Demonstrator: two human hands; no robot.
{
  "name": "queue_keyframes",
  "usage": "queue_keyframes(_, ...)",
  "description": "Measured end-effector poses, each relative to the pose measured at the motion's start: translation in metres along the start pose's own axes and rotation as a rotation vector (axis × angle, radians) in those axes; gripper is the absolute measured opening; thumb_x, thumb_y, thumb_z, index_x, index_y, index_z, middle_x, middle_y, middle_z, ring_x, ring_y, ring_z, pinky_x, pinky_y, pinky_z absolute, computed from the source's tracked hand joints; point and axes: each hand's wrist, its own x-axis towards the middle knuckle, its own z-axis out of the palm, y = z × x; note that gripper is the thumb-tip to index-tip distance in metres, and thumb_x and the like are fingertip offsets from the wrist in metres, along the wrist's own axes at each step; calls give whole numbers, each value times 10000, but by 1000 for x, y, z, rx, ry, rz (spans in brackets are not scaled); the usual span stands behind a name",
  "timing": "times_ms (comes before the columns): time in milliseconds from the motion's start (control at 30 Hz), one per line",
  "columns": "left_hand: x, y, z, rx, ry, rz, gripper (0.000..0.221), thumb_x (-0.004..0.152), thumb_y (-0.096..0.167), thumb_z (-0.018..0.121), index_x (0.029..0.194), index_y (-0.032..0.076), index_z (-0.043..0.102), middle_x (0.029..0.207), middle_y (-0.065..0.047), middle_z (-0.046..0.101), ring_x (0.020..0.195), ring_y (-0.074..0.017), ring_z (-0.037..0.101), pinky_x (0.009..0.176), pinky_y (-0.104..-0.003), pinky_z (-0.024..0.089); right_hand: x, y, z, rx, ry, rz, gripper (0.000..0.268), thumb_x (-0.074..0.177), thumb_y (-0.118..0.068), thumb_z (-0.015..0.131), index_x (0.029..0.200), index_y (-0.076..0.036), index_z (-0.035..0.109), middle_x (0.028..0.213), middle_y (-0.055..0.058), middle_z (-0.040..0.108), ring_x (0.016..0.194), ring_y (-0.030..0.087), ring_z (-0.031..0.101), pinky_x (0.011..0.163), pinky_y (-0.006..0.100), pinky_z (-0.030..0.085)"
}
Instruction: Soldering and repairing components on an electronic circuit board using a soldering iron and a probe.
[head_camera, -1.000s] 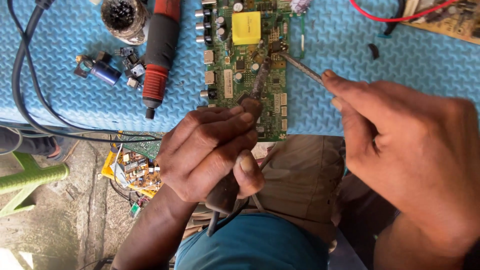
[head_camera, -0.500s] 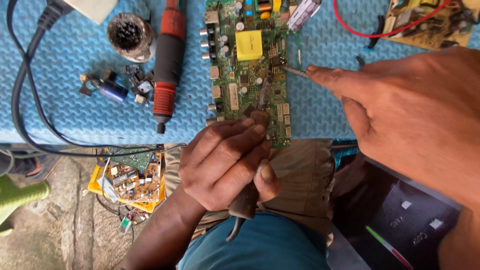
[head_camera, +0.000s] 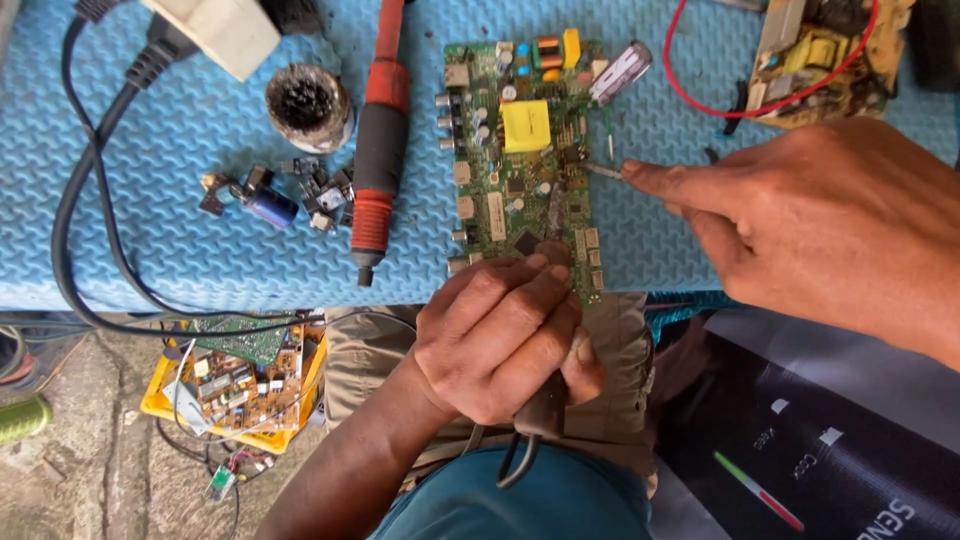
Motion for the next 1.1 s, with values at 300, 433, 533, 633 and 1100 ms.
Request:
queue_keyframes(300,7,0,-3,12,10,-13,259,936,124,495,797,7,680,849,-148,690,711,-253,690,627,-326,619,-14,-17,23,464,167,67,587,914,-62,629,1467,-244,699,601,33,706,430,306,615,467,527,487)
queue_keyframes(433,8,-11,1,35,29,61,202,913,83,540,816,-10,691,804,-148,711,708,-232,714,612,-294,609,-12,-35,29,588,347,-23,597,863,80,640,1443,-45,701,665,45,702,406,174,580,484,425,537)
queue_keyframes(533,12,-17,3,108,19,61,240,935,108,503,825,-6,683,856,-150,659,708,-261,668,583,-332,563,-3,-41,31,656,447,-60,517,944,88,628,1458,44,665,702,82,653,459,225,509,457,456,445)
queue_keyframes(633,11,-9,1,102,69,112,299,969,87,451,803,-18,676,817,-137,671,698,-253,714,583,-300,595,-12,-43,21,588,399,19,488,983,30,674,1467,15,726,626,106,618,417,210,476,485,452,437)
queue_keyframes(1100,13,-14,5,61,43,44,214,917,82,497,805,-11,654,807,-137,665,691,-260,685,588,-319,579,8,-19,-4,317,-24,88,553,1037,-286,522,1590,-303,523,412,20,621,350,217,472,391,499,460)
